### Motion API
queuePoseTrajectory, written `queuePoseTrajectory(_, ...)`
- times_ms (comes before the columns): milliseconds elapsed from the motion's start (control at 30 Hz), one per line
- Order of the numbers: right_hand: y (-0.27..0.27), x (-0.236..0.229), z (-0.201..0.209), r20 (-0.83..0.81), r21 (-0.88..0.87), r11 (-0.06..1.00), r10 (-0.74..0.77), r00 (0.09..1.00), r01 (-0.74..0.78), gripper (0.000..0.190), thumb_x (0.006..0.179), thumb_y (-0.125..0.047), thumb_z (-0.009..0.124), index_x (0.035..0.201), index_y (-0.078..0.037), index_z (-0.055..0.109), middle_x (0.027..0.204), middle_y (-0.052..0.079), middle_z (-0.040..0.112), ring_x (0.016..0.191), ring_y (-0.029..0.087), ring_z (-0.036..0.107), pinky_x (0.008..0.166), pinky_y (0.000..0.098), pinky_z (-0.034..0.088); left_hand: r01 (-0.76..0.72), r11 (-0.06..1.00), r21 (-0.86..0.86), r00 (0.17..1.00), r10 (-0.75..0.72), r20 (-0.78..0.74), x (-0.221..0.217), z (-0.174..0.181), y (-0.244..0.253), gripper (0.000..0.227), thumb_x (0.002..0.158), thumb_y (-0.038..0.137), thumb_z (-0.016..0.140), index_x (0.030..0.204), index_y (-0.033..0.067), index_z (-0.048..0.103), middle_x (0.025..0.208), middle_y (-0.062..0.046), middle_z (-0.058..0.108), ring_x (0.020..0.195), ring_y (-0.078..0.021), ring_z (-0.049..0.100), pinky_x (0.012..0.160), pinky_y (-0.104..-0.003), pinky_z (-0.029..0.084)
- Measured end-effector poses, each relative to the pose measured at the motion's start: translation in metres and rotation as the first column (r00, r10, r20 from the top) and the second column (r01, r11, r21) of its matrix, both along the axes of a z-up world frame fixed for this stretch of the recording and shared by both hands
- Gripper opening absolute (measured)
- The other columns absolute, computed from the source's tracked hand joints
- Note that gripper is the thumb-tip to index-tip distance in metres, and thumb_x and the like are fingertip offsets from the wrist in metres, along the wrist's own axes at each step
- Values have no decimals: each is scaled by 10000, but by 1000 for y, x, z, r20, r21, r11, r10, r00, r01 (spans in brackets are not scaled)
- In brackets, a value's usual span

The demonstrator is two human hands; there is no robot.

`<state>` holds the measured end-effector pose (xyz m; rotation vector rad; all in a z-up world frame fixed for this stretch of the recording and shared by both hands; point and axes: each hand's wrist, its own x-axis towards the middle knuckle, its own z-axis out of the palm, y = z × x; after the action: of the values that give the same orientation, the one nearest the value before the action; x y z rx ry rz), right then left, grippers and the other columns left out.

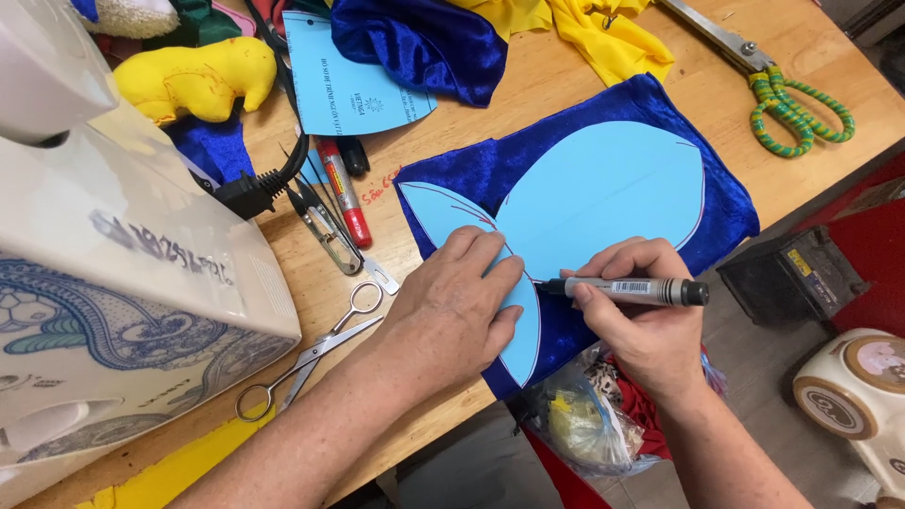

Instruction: The person places a light blue paper pattern onto a piece of dark blue fabric on a wooden table. They smooth the pattern and then use a black marker to trace the outline of the pattern onto the fabric.

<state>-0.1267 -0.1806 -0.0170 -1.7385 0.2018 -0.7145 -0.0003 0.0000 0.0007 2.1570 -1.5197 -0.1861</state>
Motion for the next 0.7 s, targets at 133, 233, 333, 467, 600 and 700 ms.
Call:
queuePoseTrajectory(133, -3, -4, -1, -12, -5, 1000, 13, 1000, -13, 278, 825, 10, 779, 876, 1, 506, 824, 213, 665, 854, 321, 796, 632, 327, 646, -2, 1000, -3, 1000, 2, 15, 0, -1, 0, 378, 931, 219, 638, 1239, 3, 676, 1126, -225, 618, 1288, -376, 516, 1053, -469, 465)
queuePoseTrajectory(233, -2, -7, 0, -45, 29, 999, 38, 998, -37, 271, 799, 19, 772, 858, -18, 510, 802, 203, 659, 858, 318, 792, 628, 348, 660, 0, 1000, 9, 1000, 0, 3, 0, 0, 0, 373, 930, 205, 641, 1236, -6, 680, 1138, -239, 620, 1296, -382, 517, 1062, -467, 458)
queuePoseTrajectory(333, -3, -8, -3, -30, 79, 997, 27, 999, -25, 267, 837, -12, 760, 885, -22, 498, 823, 193, 657, 891, 324, 791, 652, 348, 662, 2, 1000, 3, 1000, -2, 1, 0, -2, 0, 380, 930, 212, 643, 1242, -2, 676, 1160, -240, 618, 1309, -382, 511, 1069, -472, 454)
queuePoseTrajectory(467, 0, -8, 4, 93, 135, 990, 23, 995, -36, 293, 815, -34, 783, 881, -35, 497, 811, 182, 653, 734, 249, 763, 637, 323, 678, -12, 1000, 21, 1000, 12, 16, -2, -1, 0, 388, 930, 219, 648, 1248, -1, 671, 1197, -249, 623, 1330, -380, 513, 1080, -473, 449)
queuePoseTrajectory(600, -15, -17, -6, 181, 251, 967, -82, 980, 34, 268, 873, -36, 741, 952, -32, 485, 880, 195, 634, 792, 258, 760, 639, 269, 657, -12, 999, 45, 999, 11, 30, -1, 4, 1, 402, 933, 240, 650, 1247, -10, 671, 1215, -252, 630, 1337, -370, 523, 1081, -455, 457)
queuePoseTrajectory(700, -5, -27, 6, 173, 300, 952, -110, 979, 53, 213, 890, 0, 711, 1019, -90, 568, 947, 127, 657, 773, 209, 687, 716, 287, 629, 21, 978, -205, 986, 14, 166, 0, -16, 3, 348, 884, 246, 749, 1086, -17, 644, 1229, -196, 613, 1188, -373, 555, 922, -460, 529)
